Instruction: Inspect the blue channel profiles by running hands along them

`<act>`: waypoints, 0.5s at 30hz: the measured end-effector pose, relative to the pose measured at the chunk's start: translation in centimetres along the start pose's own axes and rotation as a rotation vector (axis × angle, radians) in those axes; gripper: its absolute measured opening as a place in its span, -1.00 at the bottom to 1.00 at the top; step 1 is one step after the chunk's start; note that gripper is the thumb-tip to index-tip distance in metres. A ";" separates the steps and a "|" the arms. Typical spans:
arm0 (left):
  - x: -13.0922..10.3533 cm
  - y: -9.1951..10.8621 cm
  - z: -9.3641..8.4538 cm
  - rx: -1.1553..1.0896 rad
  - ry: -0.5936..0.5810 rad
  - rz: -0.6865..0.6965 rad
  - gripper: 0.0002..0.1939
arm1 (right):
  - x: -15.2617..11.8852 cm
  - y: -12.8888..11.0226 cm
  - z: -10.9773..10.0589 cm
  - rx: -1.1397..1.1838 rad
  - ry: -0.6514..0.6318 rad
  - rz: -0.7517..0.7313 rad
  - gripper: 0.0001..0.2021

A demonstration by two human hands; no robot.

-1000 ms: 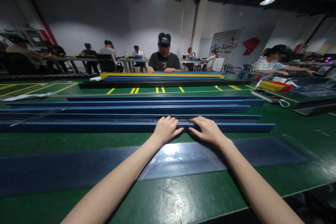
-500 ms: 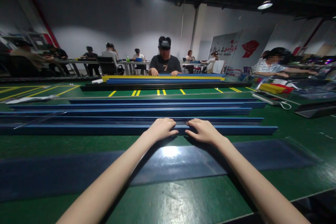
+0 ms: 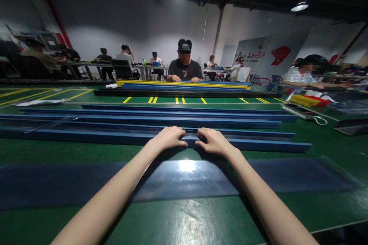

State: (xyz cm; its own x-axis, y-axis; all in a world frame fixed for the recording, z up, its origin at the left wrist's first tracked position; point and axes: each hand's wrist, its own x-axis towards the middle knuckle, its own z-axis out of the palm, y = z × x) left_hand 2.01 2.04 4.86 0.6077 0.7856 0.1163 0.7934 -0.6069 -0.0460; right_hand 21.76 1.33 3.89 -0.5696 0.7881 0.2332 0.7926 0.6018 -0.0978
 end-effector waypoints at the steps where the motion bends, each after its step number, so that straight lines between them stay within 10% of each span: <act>1: 0.0 0.0 0.0 0.002 0.005 -0.004 -0.73 | -0.1 0.0 0.0 0.005 0.009 0.008 -0.87; 15: -0.2 0.5 -0.4 0.042 0.013 -0.040 -0.70 | -0.5 0.0 0.0 -0.088 0.040 -0.039 -0.92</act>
State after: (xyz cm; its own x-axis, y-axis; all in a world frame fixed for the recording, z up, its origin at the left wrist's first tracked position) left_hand 2.30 1.55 5.24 0.5750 0.8076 0.1313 0.8181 -0.5691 -0.0827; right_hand 22.04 0.96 3.81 -0.5931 0.7573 0.2734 0.7868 0.6172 -0.0027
